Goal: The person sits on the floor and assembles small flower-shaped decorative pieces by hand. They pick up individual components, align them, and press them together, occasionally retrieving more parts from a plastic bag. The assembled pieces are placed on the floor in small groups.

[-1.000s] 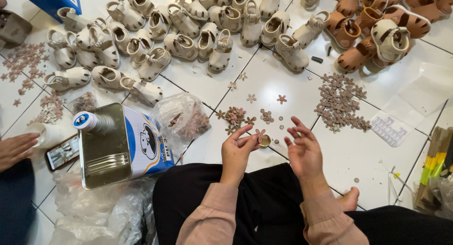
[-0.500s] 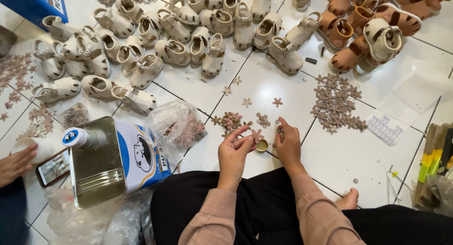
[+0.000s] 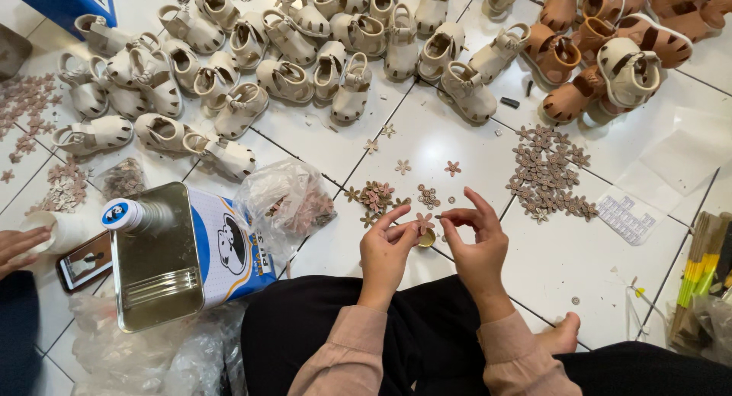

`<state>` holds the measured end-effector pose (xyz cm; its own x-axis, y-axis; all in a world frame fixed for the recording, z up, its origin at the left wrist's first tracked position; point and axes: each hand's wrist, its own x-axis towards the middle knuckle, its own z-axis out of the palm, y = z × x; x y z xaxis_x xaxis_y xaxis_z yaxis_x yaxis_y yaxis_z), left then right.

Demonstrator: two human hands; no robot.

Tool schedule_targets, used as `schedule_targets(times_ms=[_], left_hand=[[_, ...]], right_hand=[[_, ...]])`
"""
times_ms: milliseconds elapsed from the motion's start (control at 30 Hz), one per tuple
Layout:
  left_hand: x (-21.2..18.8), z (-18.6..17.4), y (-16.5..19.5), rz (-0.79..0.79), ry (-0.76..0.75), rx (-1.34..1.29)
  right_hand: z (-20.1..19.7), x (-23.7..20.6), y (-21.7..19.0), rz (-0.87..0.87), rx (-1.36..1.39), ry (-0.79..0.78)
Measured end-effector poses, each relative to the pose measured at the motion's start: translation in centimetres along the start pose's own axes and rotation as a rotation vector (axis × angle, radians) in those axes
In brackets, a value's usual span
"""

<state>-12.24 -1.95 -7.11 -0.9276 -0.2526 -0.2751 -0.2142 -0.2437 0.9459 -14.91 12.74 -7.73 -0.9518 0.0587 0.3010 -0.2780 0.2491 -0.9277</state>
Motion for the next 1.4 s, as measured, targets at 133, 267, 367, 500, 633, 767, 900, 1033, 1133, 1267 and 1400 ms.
schedule_targets(times_ms=[133, 267, 367, 500, 633, 767, 900, 1033, 1133, 1267, 1400], left_hand=[[-0.1, 0.0, 0.3, 0.001, 0.004, -0.031], [-0.2, -0.1, 0.8, -0.007, 0.037, 0.048], [-0.2, 0.0, 0.8, -0.007, 0.032, 0.025], [-0.2, 0.1, 0.6, -0.013, 0.02, 0.01], [-0.3, 0.1, 0.5, -0.014, 0.019, 0.025], [-0.3, 0.1, 0.7, -0.003, 0.016, 0.006], [-0.2, 0.0, 0.6, -0.015, 0.022, -0.019], [0.0, -0.1, 0.2, -0.013, 0.002, -0.067], [0.3, -0.2, -0.1, -0.026, 0.0, -0.16], [0.3, -0.5, -0.1, -0.036, 0.0, -0.223], [-0.1, -0.3, 0.4, 0.021, 0.003, -0.105]], right_hand=[[0.9, -0.7, -1.1, -0.26, -0.199, 0.051], [0.9, -0.7, -1.3, -0.349, -0.238, 0.118], [1.1, -0.9, -1.2, -0.384, -0.207, 0.058], [1.5, -1.2, -1.3, -0.393, -0.226, 0.05], [1.5, -1.2, -1.6, -0.399, -0.214, 0.016], [1.5, -1.0, -2.1, -0.427, -0.237, -0.015], [1.2, -1.0, -2.2, -0.414, -0.225, -0.02], [1.0, -1.1, -1.8, -0.437, -0.253, -0.06], [0.5, -0.9, -1.2, -0.362, -0.204, 0.026], [-0.4, -0.3, -0.1, -0.29, -0.135, 0.085], [-0.7, -0.1, 0.3, -0.263, -0.147, 0.081]])
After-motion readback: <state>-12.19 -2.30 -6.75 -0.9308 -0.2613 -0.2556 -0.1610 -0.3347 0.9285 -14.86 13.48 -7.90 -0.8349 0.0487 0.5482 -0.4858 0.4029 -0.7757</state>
